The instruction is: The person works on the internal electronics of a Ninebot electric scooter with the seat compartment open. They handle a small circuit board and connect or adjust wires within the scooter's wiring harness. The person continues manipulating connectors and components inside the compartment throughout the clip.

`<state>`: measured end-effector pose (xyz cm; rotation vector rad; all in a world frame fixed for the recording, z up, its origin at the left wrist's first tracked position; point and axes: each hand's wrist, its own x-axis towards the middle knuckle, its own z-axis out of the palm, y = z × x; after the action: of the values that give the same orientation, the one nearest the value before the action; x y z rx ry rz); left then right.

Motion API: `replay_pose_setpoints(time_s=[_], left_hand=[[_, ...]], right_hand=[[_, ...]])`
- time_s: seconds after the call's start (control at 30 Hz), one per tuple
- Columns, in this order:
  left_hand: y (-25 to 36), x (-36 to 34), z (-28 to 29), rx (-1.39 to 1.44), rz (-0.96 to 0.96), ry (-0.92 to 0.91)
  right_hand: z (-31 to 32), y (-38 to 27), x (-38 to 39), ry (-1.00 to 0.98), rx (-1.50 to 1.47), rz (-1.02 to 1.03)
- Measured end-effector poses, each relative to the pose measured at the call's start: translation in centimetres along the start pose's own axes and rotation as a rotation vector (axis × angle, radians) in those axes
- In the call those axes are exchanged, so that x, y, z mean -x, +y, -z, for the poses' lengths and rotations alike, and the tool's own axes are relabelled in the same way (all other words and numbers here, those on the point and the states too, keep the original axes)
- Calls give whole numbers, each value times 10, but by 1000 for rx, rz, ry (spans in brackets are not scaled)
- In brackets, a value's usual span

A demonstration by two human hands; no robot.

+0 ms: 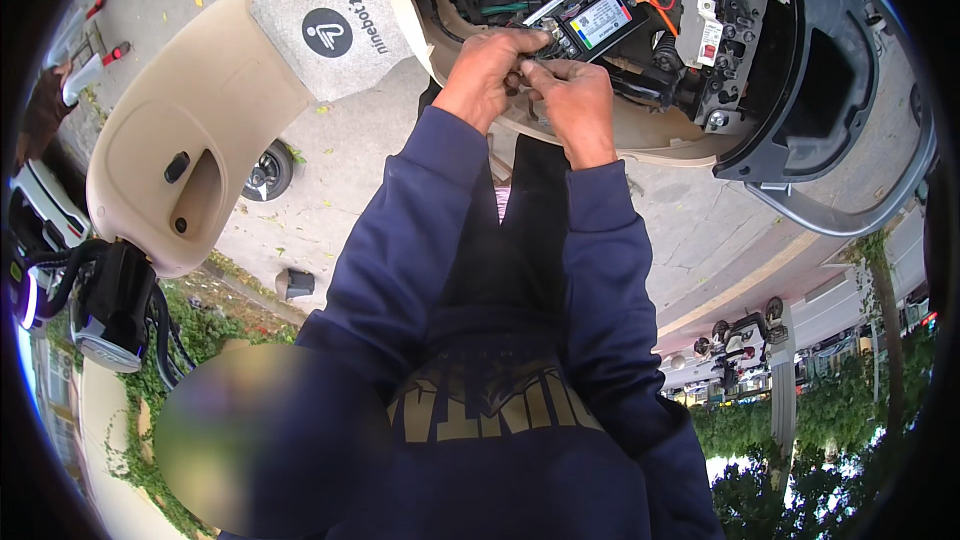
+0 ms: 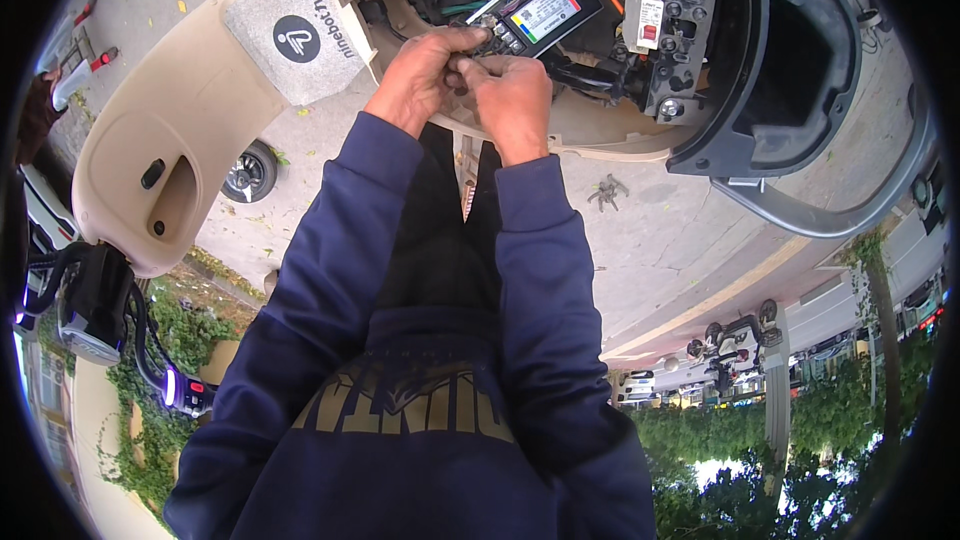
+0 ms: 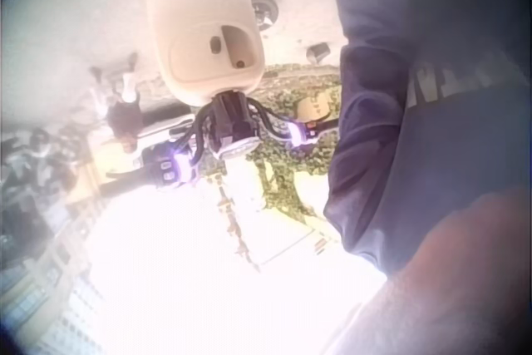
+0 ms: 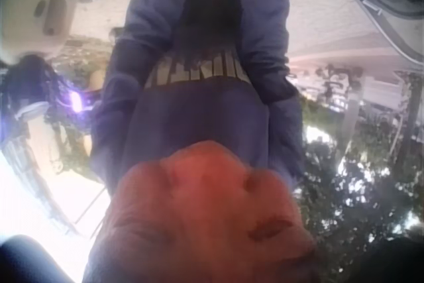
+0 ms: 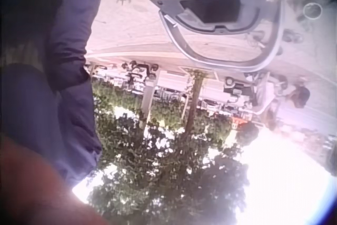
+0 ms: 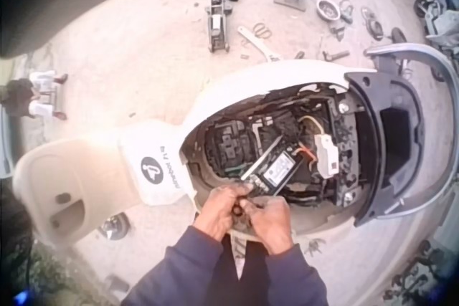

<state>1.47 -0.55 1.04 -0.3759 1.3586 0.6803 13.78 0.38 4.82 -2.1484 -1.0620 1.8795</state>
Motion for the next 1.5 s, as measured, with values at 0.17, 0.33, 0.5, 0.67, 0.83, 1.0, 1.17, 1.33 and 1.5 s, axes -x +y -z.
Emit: replay_pose_setpoints(time_s=[0.17,0.33,0.5,0.67,0.83,1.0,1.17,1.33,1.5], left_hand=[[1,3,-3,-35,-36,16],[1,4,-1,-30,-16,-7],[2,14,4,-81,-44,-100],[6,16,0,2,0,-66],[-2,13,4,-49,-67,-52],[3,18,-5,-255,-230,2],[6,17,-5,-317,-245,-10],[2,12,-4,-261,-215,-34],[1,9,-5,-209,-200,-12]], right_hand=[[1,0,-1,-30,4,2],[3,-9,6,-55,-111,-57],[3,-8,6,21,-68,-14],[-3,-7,1,100,-123,-93],[-1,-7,2,139,62,21],[-1,1,-3,134,120,17],[-1,9,-7,101,55,-24],[0,7,-8,73,97,36],[2,8,-8,6,51,23]])
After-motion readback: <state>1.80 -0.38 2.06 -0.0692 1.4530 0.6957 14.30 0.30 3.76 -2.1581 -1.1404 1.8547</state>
